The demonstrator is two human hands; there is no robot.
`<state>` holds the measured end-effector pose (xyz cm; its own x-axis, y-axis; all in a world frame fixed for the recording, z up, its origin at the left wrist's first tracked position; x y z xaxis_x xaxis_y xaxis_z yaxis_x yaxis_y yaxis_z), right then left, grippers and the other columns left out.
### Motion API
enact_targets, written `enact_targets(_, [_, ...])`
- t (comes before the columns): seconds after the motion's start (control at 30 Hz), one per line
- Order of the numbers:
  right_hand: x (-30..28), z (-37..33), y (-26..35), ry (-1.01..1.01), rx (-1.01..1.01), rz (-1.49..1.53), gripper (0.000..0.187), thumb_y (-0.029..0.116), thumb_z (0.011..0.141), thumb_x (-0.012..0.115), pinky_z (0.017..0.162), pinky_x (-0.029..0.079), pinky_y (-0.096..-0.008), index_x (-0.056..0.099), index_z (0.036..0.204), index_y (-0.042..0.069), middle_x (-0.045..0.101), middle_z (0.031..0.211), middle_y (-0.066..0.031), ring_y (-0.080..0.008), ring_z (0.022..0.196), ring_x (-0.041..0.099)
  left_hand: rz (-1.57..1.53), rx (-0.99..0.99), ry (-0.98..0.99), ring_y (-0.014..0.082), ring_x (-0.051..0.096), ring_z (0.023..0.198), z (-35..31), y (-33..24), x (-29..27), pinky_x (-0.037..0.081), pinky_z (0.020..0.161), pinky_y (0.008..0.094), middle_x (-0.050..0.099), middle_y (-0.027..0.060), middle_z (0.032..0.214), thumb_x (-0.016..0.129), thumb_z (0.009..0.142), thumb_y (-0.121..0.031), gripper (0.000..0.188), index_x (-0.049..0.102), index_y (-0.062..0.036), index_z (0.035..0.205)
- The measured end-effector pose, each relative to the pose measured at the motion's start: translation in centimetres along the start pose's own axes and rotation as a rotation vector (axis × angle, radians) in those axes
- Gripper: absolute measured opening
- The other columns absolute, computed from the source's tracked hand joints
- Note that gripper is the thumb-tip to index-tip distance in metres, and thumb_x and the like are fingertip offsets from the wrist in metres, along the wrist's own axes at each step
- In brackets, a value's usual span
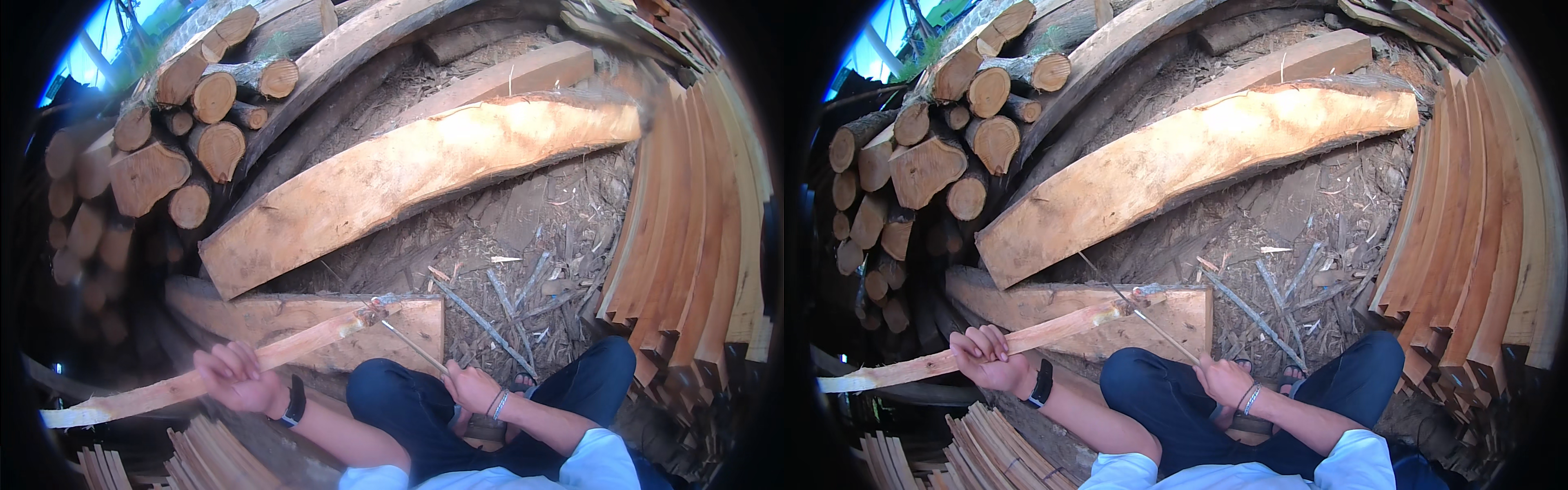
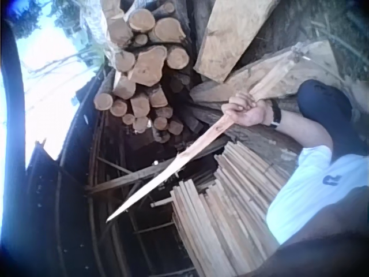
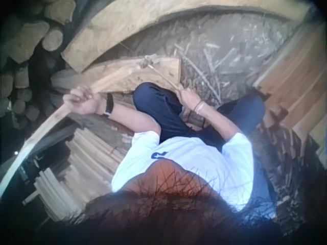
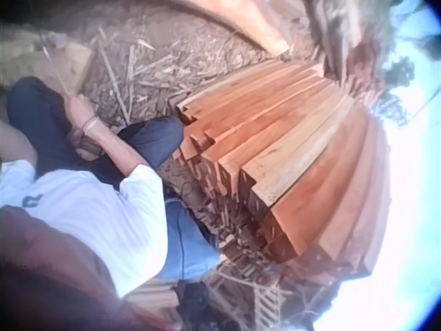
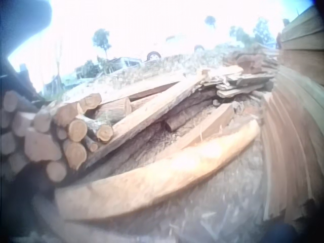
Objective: The person carves a strip of wood by hand using a drawknife while sitting on the ground in a lumber yard.
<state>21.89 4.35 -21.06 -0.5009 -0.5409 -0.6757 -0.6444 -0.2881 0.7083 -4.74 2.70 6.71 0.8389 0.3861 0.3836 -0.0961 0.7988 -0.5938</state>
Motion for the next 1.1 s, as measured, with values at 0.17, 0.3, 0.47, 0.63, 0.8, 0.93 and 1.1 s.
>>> enact_targets(0.17, [3.6, 1.2, -4.5, 0.073, 0.103, 0.017, 0.026, 0.026, 0.092, 0.044, 0.061, 0.048, -0.0542, 0.044, 0.093, -0.001, 0.059, 0.065, -0.0259, -0.0462, 0.066, 0.059, -0.007, -0.013, -0.023, 0.0061, 0.021, 0.038, 0.0, 0.4, 0.2, 0.017, 0.037, 0.0196, 0.027, -0.0032, 0.048, 0.034, 0.097, -0.030, 0.034, 0.030, -0.0134, 0.068])
enact_targets(0.3, [1.8, 0.2, -1.6, 0.076, 0.068, 0.016, 0.026, 0.025, 0.091, 0.044, 0.060, 0.049, -0.0519, 0.045, 0.092, -0.001, 0.060, 0.066, -0.0259, -0.0445, 0.065, 0.061, -0.017, 0.002, -0.012, 0.0062, 0.021, 0.038, 0.1, 0.0, -0.3, 0.017, 0.037, 0.0199, 0.027, -0.0028, 0.049, 0.034, 0.097, -0.029, 0.033, 0.030, -0.0132, 0.068])
enact_targets(0.47, [4.8, 1.3, -7.7, 0.057, 0.142, -0.065, 0.024, 0.022, 0.091, 0.044, 0.060, 0.049, -0.0510, 0.043, 0.092, -0.002, 0.060, 0.066, -0.0258, -0.0442, 0.065, 0.061, -0.031, -0.018, -0.020, 0.0063, 0.021, 0.038, 0.2, 0.6, 0.6, 0.017, 0.037, 0.0200, 0.027, -0.0025, 0.049, 0.033, 0.097, -0.028, 0.033, 0.030, -0.0130, 0.068])
enact_targets(0.63, [-2.2, 1.0, -0.1, -0.046, 0.058, 0.065, 0.023, 0.021, 0.091, 0.044, 0.058, 0.050, -0.0516, 0.042, 0.091, -0.001, 0.060, 0.064, -0.0256, -0.0428, 0.062, 0.061, 0.006, 0.022, -0.020, 0.0062, 0.021, 0.038, 0.0, -0.1, -0.2, 0.017, 0.036, 0.0197, 0.027, -0.0026, 0.049, 0.032, 0.097, -0.028, 0.033, 0.030, -0.0128, 0.068])
enact_targets(0.8, [3.1, 1.0, -4.1, 0.048, 0.066, -0.008, 0.029, 0.029, 0.093, 0.041, 0.058, 0.048, -0.0528, 0.044, 0.091, 0.000, 0.060, 0.064, -0.0249, -0.0434, 0.062, 0.060, -0.002, 0.004, -0.047, 0.0062, 0.021, 0.037, -0.1, 0.4, 0.0, 0.017, 0.036, 0.0198, 0.027, -0.0026, 0.048, 0.032, 0.097, -0.029, 0.033, 0.030, -0.0132, 0.068])
enact_targets(0.93, [2.0, 0.3, -2.6, 0.058, 0.074, -0.014, 0.030, 0.030, 0.094, 0.041, 0.059, 0.048, -0.0527, 0.045, 0.093, 0.000, 0.060, 0.064, -0.0243, -0.0435, 0.063, 0.061, 0.028, 0.023, -0.080, 0.0062, 0.021, 0.037, 0.0, 0.0, -0.8, 0.016, 0.036, 0.0196, 0.027, -0.0029, 0.048, 0.032, 0.097, -0.030, 0.033, 0.030, -0.0135, 0.068])
enact_targets(1.1, [0.5, 0.3, -1.2, 0.076, 0.065, 0.058, 0.033, 0.032, 0.094, 0.040, 0.062, 0.049, -0.0531, 0.045, 0.092, -0.001, 0.060, 0.067, -0.0256, -0.0441, 0.067, 0.061, 0.026, 0.013, -0.068, 0.0061, 0.021, 0.037, -0.1, 0.1, -0.2, 0.016, 0.036, 0.0192, 0.026, -0.0031, 0.048, 0.033, 0.096, -0.030, 0.034, 0.030, -0.0136, 0.067])
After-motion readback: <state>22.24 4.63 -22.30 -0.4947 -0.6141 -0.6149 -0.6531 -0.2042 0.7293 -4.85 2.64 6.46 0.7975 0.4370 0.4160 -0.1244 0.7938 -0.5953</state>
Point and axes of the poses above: each hand's wrist, its own z-axis towards the middle knuckle, its own x-axis out of the palm, y = z × x, the point moved 8 cm from there along z, towards the middle knuckle
